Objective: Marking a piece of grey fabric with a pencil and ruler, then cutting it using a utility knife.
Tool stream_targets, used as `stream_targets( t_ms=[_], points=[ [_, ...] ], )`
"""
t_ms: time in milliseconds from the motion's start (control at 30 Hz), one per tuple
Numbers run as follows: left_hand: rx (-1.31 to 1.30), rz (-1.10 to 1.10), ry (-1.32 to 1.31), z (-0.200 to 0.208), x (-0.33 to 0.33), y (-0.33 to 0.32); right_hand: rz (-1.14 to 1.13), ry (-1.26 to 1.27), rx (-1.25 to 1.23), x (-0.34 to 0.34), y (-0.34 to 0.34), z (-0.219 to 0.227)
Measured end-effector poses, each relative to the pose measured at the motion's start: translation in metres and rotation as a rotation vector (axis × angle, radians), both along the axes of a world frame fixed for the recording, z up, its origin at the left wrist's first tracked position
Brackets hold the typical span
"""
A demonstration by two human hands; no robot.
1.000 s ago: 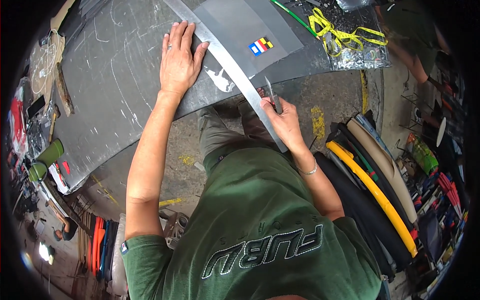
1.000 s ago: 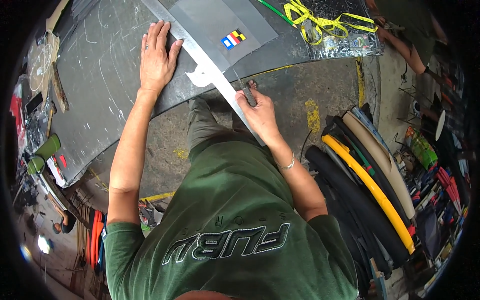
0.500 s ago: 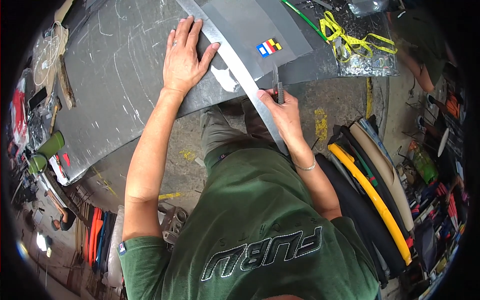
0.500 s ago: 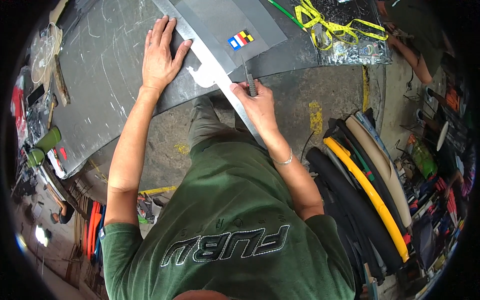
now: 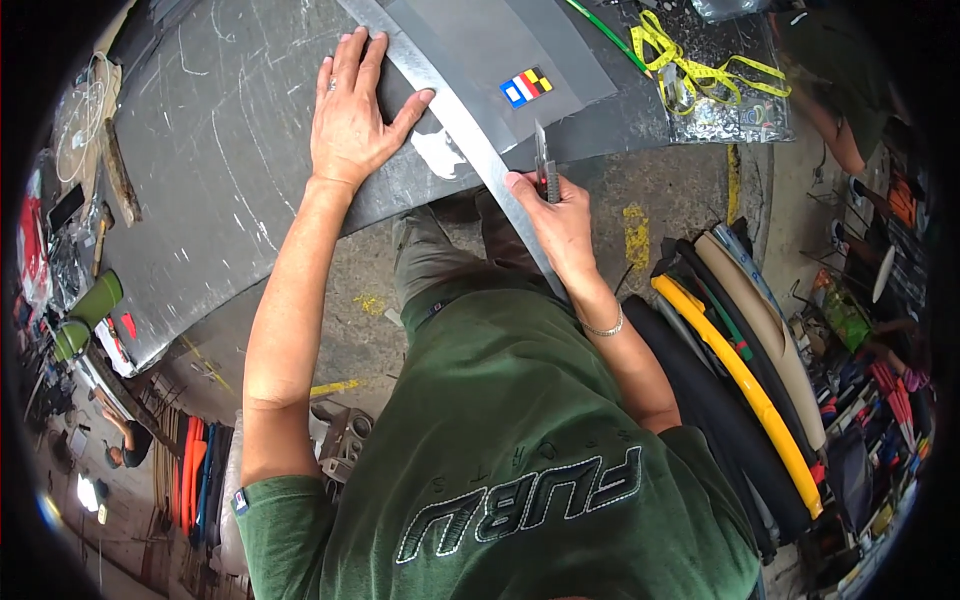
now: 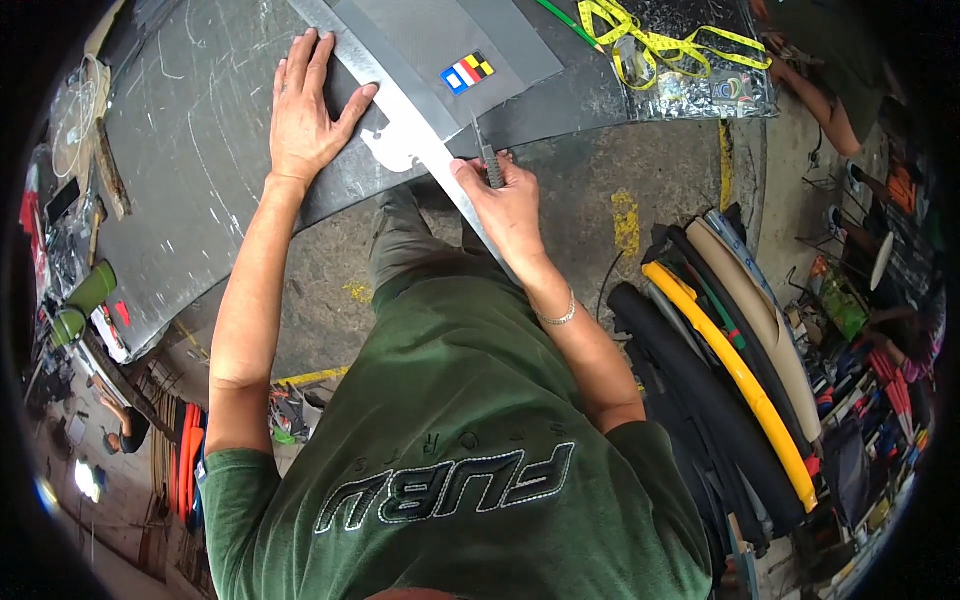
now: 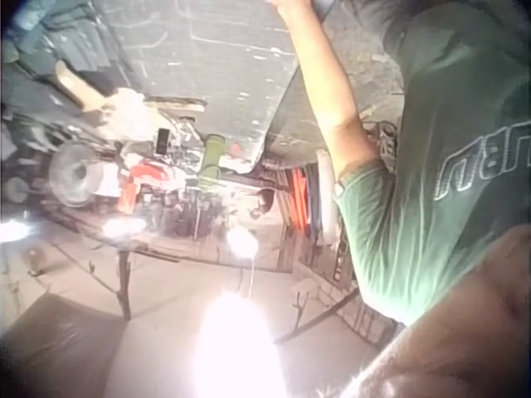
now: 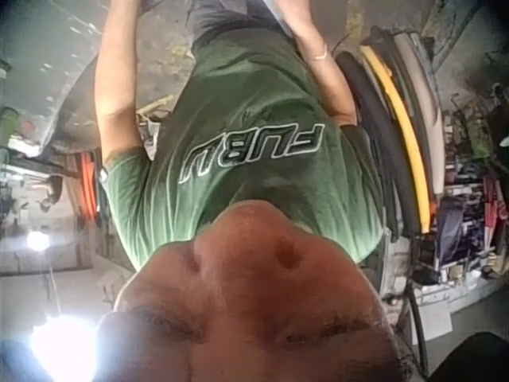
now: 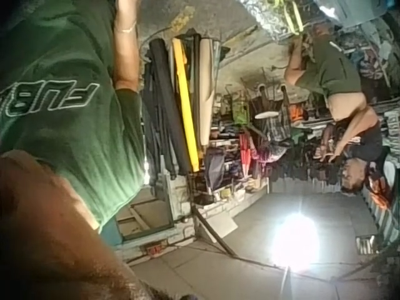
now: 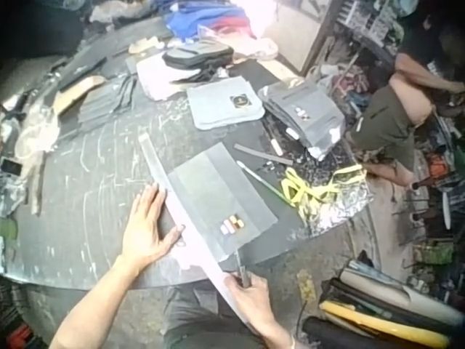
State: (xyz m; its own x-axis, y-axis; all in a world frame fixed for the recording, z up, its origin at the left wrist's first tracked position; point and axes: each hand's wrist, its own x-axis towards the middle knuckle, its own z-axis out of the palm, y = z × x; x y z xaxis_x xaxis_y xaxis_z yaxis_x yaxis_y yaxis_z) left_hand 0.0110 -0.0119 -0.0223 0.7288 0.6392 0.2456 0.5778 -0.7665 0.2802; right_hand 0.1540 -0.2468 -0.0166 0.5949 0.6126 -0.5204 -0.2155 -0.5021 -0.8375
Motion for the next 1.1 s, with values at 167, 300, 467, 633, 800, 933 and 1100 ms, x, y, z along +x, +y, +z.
stream_targets(
  t_ms=[167, 300, 467, 633, 800, 933, 1100],
  points=[
    [-0.017, -0.003, -0.006, 0.0, 0.001, 0.0, 0.088, -0.013, -0.039, 0.005, -0.003, -0.003],
    [-0.055, -0.007, -0.044, -0.001, 0.0, 0.001, 0.112, -0.03, -0.07, -0.001, -0.005, -0.001],
    [-0.049, 0.018, -0.013, 0.0, 0.0, 0.0, 0.09, -0.126, -0.05, -0.001, -0.002, 0.01],
    [-0.041, 0.01, 0.005, 0.0, 0.0, 0.001, 0.093, -0.084, -0.074, 0.001, 0.001, 0.01],
    [-0.04, -0.009, 0.018, 0.002, 0.0, 0.0, 0.022, -0.056, -0.027, -0.003, 0.003, 0.005],
    [-0.044, -0.012, 0.016, 0.001, 0.0, 0.001, 0.043, -0.073, -0.03, 0.0, 0.003, 0.005],
    [-0.054, -0.015, 0.012, 0.001, 0.0, 0.0, 0.055, -0.07, -0.059, 0.003, 0.001, 0.004]
  ],
)
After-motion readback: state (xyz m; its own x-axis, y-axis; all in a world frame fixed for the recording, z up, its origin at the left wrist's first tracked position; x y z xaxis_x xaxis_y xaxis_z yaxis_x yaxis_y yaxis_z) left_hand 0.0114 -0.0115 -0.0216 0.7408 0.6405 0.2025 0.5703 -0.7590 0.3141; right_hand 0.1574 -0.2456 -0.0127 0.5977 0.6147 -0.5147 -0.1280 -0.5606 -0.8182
